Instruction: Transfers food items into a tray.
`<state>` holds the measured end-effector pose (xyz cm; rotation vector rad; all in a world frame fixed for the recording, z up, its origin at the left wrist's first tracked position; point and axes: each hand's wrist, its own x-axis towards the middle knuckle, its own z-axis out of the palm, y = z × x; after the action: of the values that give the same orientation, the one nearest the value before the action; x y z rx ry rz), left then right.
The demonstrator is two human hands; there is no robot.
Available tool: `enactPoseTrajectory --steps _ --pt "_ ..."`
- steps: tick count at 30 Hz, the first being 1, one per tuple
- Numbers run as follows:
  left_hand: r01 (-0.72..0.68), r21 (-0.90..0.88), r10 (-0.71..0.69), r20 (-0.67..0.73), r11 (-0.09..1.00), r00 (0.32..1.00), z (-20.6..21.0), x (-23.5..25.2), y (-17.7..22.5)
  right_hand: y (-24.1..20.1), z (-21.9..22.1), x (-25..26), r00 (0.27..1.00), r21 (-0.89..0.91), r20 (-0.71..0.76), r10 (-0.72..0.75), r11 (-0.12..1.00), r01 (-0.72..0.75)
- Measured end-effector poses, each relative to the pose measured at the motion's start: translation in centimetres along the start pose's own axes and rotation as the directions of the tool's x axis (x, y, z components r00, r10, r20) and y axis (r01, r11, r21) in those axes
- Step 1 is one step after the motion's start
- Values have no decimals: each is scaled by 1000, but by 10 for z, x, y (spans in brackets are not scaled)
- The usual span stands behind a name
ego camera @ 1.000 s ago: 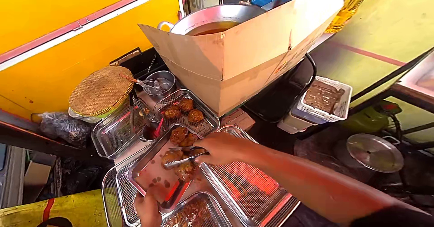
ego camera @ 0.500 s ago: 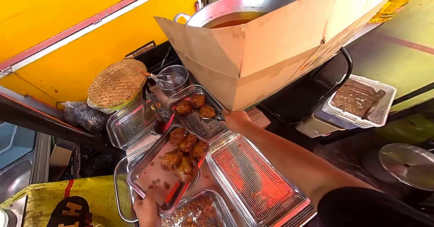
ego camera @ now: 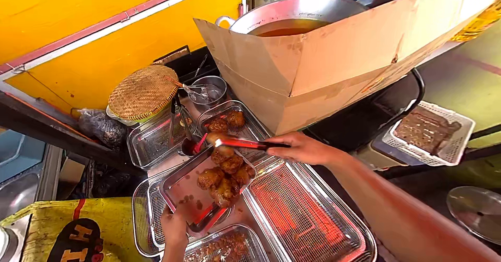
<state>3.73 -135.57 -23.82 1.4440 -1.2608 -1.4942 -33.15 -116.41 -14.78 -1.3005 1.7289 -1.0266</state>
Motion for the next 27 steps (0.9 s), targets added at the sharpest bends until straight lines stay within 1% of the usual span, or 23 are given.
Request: enactPoseTrajectory --steps 1,2,3,4,5,6,7,8,9,10,11,12,13,14,15,17,18,20,23,25,26,27 --pt "1 4 -1 17 1000 1000 2 0 1 -21 2 8 997 -192 60 -43 980 54" --pt "3 9 -3 32 1000 999 3 1 3 -40 8 19 992 -360 117 -46 929 86" --pt "1 5 -1 42 1000 999 5 2 4 -57 17 30 985 -517 172 8 852 83" --pt "2 -5 -1 55 1000 998 7 1 6 -71 26 41 973 -643 209 95 763 64" --pt "4 -16 -3 66 1000 998 8 0 8 -78 33 51 961 -707 227 158 705 51" --pt "12 -24 -10 71 1000 997 9 -1 8 -78 36 58 959 -715 229 166 697 50" --pt "21 -23 -19 65 1000 998 8 -3 7 -73 31 62 967 -675 221 122 736 61" --pt "26 -21 -25 50 999 998 7 -4 5 -63 22 65 980 -596 193 56 799 72" --pt "27 -15 -27 36 1000 999 6 -5 4 -50 11 66 991 -509 136 2 858 68" --pt "25 -16 -24 21 1000 999 4 -6 2 -34 0 69 999 -459 51 4 888 20" --pt "26 -12 -26 6 1000 1000 1 -7 2 -18 -7 74 997 -456 -57 57 887 -76" --pt "32 -9 -32 -11 999 999 -1 -9 2 0 -8 81 975 -482 -167 146 851 -210" --pt "40 -11 -40 -29 999 999 -3 -9 2 18 -4 90 936 -514 -258 239 787 -342" --pt "48 -14 -48 -46 999 998 -4 -9 3 33 4 100 895 -551 -326 303 709 -441" --pt "50 -17 -51 -58 999 997 -4 -9 4 44 12 110 864 -586 -363 349 635 -503" --pt "46 -21 -48 -76 999 996 -4 -9 6 63 27 131 837 -653 -396 378 524 -546" --pt "45 -30 -48 -84 999 995 -4 -7 6 72 31 139 835 -679 -404 372 490 -547" --pt "49 -43 -53 -102 998 993 -3 -5 7 83 32 147 837 -708 -403 369 454 -541" --pt "67 -42 -72 -119 997 990 -3 -2 9 77 28 148 838 -740 -378 394 416 -529" --pt "75 -44 -80 -123 996 989 -3 -1 11 69 24 148 840 -741 -363 403 422 -523" --pt "77 -48 -82 -124 996 989 -1 -1 11 67 20 146 839 -713 -358 409 460 -529" --pt "73 -53 -80 -128 996 989 1 1 12 67 13 145 835 -648 -354 422 533 -544"
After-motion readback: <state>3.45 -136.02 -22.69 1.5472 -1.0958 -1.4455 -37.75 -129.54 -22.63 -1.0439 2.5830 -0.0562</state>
